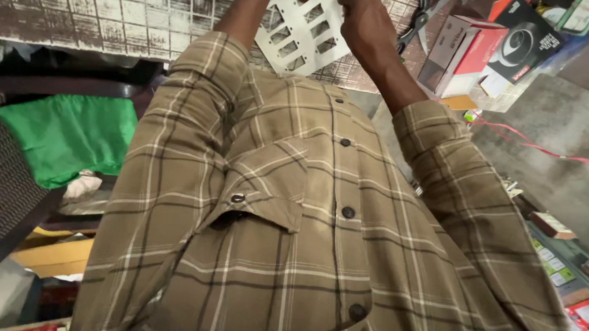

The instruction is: The person uses a screwdriver to manipulate and assemble components on a white plastic electrical switchboard. They repeatedly insert and remove small white plastic pieces into the board's slots while working at a cluttered table.

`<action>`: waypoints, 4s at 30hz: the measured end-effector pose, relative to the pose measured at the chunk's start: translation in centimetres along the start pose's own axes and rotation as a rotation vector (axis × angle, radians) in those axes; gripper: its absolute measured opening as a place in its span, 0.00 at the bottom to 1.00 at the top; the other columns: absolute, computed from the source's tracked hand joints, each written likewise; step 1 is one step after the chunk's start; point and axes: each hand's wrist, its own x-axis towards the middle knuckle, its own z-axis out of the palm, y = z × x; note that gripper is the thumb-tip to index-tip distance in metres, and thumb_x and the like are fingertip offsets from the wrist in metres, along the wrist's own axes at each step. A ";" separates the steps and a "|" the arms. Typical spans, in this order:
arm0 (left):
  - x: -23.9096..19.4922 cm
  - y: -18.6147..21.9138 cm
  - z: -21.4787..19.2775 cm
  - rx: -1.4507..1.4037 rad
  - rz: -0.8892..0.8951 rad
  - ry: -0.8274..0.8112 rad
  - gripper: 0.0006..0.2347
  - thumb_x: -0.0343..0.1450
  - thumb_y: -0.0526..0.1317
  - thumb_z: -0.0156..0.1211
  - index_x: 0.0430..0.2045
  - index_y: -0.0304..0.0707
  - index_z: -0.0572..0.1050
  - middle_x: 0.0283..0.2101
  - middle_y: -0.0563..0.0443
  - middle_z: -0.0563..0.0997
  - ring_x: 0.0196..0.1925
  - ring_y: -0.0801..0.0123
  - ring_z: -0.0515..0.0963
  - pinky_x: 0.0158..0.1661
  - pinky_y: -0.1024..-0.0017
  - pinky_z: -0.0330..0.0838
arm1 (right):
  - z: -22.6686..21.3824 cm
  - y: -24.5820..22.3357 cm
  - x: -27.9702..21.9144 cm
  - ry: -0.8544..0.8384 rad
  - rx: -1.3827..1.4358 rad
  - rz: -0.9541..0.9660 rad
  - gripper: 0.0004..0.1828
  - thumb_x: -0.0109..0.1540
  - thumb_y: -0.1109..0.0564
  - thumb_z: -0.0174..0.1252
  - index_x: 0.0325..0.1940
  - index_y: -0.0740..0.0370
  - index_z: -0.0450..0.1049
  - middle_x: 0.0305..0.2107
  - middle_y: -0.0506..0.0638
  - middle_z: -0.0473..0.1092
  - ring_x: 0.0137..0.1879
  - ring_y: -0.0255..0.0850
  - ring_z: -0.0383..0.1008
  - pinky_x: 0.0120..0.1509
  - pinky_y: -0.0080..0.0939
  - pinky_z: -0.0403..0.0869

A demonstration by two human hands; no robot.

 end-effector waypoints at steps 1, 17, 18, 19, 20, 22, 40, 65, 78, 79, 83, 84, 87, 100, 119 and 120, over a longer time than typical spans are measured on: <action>0.1 0.1 0.1 0.007 -0.049 0.023 0.15 0.80 0.49 0.53 0.31 0.39 0.78 0.23 0.57 0.76 0.22 0.77 0.72 0.31 0.70 0.73 | -0.1 -0.5 -0.2 -0.009 -0.105 -0.002 0.19 0.62 0.66 0.53 0.54 0.59 0.80 0.39 0.69 0.77 0.42 0.63 0.79 0.45 0.59 0.74; 3.0 -1.9 1.1 -0.224 -0.124 -0.070 0.14 0.77 0.50 0.54 0.43 0.40 0.80 0.38 0.56 0.85 0.37 0.74 0.82 0.39 0.77 0.73 | 3.9 2.3 -0.4 -0.074 -0.376 0.013 0.28 0.62 0.64 0.56 0.68 0.54 0.71 0.34 0.66 0.75 0.35 0.61 0.77 0.35 0.58 0.74; 2.9 -1.9 1.1 -0.263 -0.136 -0.079 0.14 0.77 0.50 0.54 0.42 0.39 0.79 0.38 0.55 0.85 0.37 0.74 0.83 0.38 0.76 0.74 | 3.5 1.9 -0.3 -0.123 -0.407 -0.012 0.29 0.64 0.66 0.53 0.71 0.57 0.68 0.34 0.66 0.73 0.32 0.59 0.77 0.31 0.56 0.74; 2.8 -1.8 1.3 -0.303 -0.148 -0.091 0.14 0.77 0.50 0.54 0.42 0.38 0.79 0.37 0.54 0.84 0.36 0.74 0.83 0.38 0.75 0.76 | 3.0 1.8 -0.6 -0.174 -0.435 -0.034 0.29 0.67 0.67 0.50 0.74 0.61 0.64 0.33 0.66 0.72 0.30 0.57 0.76 0.28 0.54 0.75; 2.5 -1.8 1.5 -0.344 -0.161 -0.102 0.14 0.77 0.50 0.54 0.41 0.37 0.79 0.37 0.54 0.84 0.36 0.75 0.83 0.37 0.74 0.77 | 2.9 1.7 -0.9 -0.225 -0.464 -0.057 0.30 0.69 0.69 0.47 0.77 0.64 0.60 0.32 0.67 0.71 0.27 0.55 0.76 0.24 0.53 0.75; 3.0 -1.3 1.6 -0.278 -0.140 -0.106 0.16 0.79 0.50 0.55 0.41 0.32 0.79 0.34 0.49 0.80 0.32 0.71 0.77 0.35 0.69 0.72 | 2.5 2.0 -0.7 -0.133 -0.526 -0.176 0.27 0.65 0.67 0.51 0.71 0.67 0.67 0.31 0.66 0.73 0.28 0.57 0.76 0.25 0.54 0.74; 0.7 2.6 -0.3 -0.183 -0.192 -0.029 0.15 0.74 0.49 0.57 0.43 0.34 0.79 0.36 0.53 0.85 0.33 0.73 0.84 0.37 0.69 0.78 | 1.3 3.7 -3.2 -0.137 1.223 0.685 0.22 0.68 0.51 0.50 0.61 0.67 0.72 0.31 0.52 0.75 0.29 0.35 0.72 0.33 0.35 0.74; 0.1 1.4 -1.0 -0.393 -0.132 -0.048 0.12 0.74 0.43 0.62 0.45 0.33 0.78 0.40 0.50 0.85 0.38 0.71 0.86 0.40 0.70 0.83 | -5.5 0.9 -7.3 0.273 0.080 -0.151 0.10 0.66 0.58 0.68 0.49 0.63 0.80 0.36 0.58 0.77 0.40 0.53 0.78 0.44 0.50 0.75; -0.5 1.4 -0.8 -0.453 -0.049 -0.008 0.13 0.74 0.41 0.64 0.47 0.30 0.78 0.43 0.45 0.86 0.39 0.67 0.88 0.41 0.67 0.84 | -4.3 1.9 -7.6 0.314 0.037 -0.125 0.08 0.68 0.58 0.67 0.46 0.65 0.82 0.31 0.58 0.72 0.38 0.54 0.74 0.42 0.54 0.71; -0.3 1.1 -0.8 -0.454 -0.067 -0.013 0.13 0.74 0.42 0.64 0.47 0.30 0.78 0.43 0.45 0.86 0.40 0.66 0.88 0.41 0.67 0.84 | -4.3 1.9 -7.5 0.326 0.038 -0.146 0.08 0.68 0.57 0.66 0.46 0.66 0.81 0.32 0.58 0.74 0.39 0.54 0.75 0.44 0.54 0.72; 0.5 0.8 -0.7 -0.397 -0.060 -0.051 0.14 0.76 0.44 0.63 0.48 0.30 0.78 0.44 0.45 0.86 0.40 0.66 0.87 0.41 0.67 0.83 | -4.2 1.4 -7.2 0.281 0.060 -0.096 0.10 0.70 0.55 0.62 0.50 0.64 0.81 0.34 0.60 0.76 0.37 0.56 0.77 0.42 0.54 0.74; 0.7 0.8 -0.6 -0.405 -0.065 -0.071 0.14 0.76 0.44 0.62 0.48 0.30 0.78 0.44 0.46 0.86 0.41 0.67 0.87 0.42 0.68 0.82 | -4.2 1.2 -7.2 0.259 0.001 -0.106 0.10 0.69 0.55 0.61 0.51 0.63 0.82 0.32 0.61 0.75 0.35 0.57 0.76 0.40 0.55 0.73; 0.7 1.4 -0.6 -0.416 -0.124 -0.098 0.14 0.76 0.45 0.59 0.48 0.32 0.77 0.43 0.47 0.86 0.41 0.68 0.87 0.42 0.68 0.82 | -4.1 0.6 -7.0 0.157 -0.192 -0.129 0.12 0.69 0.56 0.58 0.53 0.59 0.82 0.27 0.62 0.73 0.30 0.58 0.75 0.34 0.57 0.72; 2.0 0.1 1.0 -0.112 -0.109 -0.111 0.16 0.76 0.49 0.50 0.44 0.37 0.81 0.38 0.50 0.86 0.35 0.68 0.84 0.37 0.65 0.78 | -4.0 -0.1 -4.4 -0.198 -0.648 -0.403 0.26 0.65 0.63 0.53 0.68 0.74 0.69 0.24 0.60 0.71 0.24 0.50 0.73 0.24 0.50 0.70; 2.4 -1.0 1.6 -0.068 -0.137 0.020 0.17 0.76 0.51 0.57 0.42 0.32 0.81 0.38 0.46 0.85 0.36 0.66 0.82 0.38 0.61 0.76 | -7.4 1.9 0.8 -0.310 0.193 0.103 0.18 0.60 0.60 0.64 0.54 0.66 0.80 0.29 0.54 0.76 0.29 0.37 0.76 0.33 0.40 0.73; 2.7 -0.6 1.2 -0.100 -0.130 0.014 0.17 0.76 0.51 0.58 0.44 0.33 0.80 0.39 0.47 0.85 0.38 0.68 0.83 0.39 0.63 0.77 | -7.6 1.8 0.6 -0.286 -0.033 -0.040 0.21 0.58 0.61 0.65 0.56 0.63 0.80 0.32 0.57 0.74 0.30 0.43 0.76 0.34 0.44 0.73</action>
